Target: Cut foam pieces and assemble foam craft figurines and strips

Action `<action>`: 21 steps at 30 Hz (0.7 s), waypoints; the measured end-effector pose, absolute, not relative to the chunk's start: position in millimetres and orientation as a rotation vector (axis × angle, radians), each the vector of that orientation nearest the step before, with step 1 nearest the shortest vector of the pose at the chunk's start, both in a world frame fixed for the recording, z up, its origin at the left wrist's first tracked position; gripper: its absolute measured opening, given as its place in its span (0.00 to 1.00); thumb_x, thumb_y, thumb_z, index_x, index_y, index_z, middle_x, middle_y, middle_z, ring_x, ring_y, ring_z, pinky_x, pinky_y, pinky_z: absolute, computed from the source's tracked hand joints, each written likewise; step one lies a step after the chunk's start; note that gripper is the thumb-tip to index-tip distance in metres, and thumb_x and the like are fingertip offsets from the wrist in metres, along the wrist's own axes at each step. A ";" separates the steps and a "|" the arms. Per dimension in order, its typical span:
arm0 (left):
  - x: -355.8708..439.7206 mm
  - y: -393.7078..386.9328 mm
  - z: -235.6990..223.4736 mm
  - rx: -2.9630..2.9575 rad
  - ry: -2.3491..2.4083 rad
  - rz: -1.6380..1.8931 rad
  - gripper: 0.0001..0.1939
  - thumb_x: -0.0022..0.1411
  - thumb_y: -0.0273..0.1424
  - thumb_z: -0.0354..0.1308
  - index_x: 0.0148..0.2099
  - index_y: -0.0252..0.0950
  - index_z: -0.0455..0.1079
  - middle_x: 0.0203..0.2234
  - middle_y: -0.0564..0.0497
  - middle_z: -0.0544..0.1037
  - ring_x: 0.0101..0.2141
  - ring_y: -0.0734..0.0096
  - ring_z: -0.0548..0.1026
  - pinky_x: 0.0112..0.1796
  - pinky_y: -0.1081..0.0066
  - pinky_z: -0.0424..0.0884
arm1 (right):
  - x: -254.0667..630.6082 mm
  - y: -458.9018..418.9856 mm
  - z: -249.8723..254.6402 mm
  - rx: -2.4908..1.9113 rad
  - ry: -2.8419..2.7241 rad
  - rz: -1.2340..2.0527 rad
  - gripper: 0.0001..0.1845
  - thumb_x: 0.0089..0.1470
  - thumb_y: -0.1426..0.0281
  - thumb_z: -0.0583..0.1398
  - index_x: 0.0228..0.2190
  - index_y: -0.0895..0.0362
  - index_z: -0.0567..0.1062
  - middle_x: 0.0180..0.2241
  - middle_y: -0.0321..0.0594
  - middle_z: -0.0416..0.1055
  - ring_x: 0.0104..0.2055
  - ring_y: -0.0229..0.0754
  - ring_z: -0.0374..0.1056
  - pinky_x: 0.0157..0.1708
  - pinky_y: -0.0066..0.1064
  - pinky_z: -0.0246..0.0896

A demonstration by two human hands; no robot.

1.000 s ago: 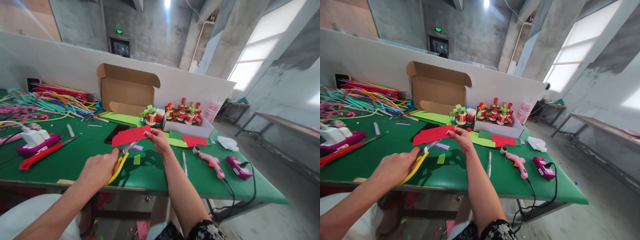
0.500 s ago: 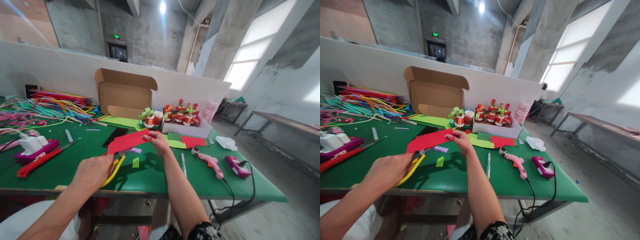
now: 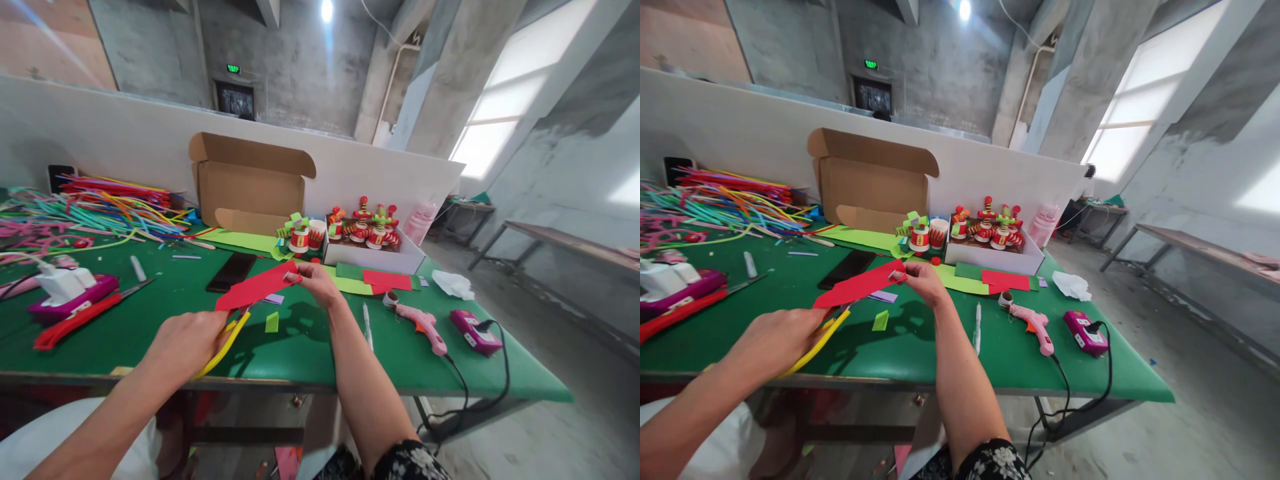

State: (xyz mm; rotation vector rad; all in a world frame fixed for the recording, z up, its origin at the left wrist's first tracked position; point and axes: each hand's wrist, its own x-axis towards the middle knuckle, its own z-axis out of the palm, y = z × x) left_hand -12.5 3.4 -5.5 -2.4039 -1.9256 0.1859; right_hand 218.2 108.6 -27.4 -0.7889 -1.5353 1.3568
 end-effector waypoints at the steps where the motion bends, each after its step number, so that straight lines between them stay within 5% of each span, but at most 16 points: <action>1: -13.0 3.5 -6.3 -2.417 -1.918 0.175 0.18 0.65 0.30 0.43 0.40 0.36 0.75 0.35 0.35 0.83 0.38 0.45 0.81 0.34 0.59 0.73 | 218.0 108.4 -27.4 -0.789 -1.534 1.356 0.19 0.37 0.55 0.71 0.25 0.57 0.79 0.26 0.34 0.74 0.31 0.38 0.66 0.39 0.31 0.60; 21: -9.8 3.2 -10.2 -2.455 -1.935 0.108 0.17 0.64 0.30 0.43 0.34 0.37 0.74 0.33 0.34 0.82 0.37 0.43 0.81 0.34 0.58 0.71 | 215.5 112.1 -30.5 -0.800 -1.499 1.310 0.21 0.37 0.51 0.70 0.24 0.56 0.78 0.25 0.35 0.72 0.30 0.37 0.63 0.36 0.30 0.58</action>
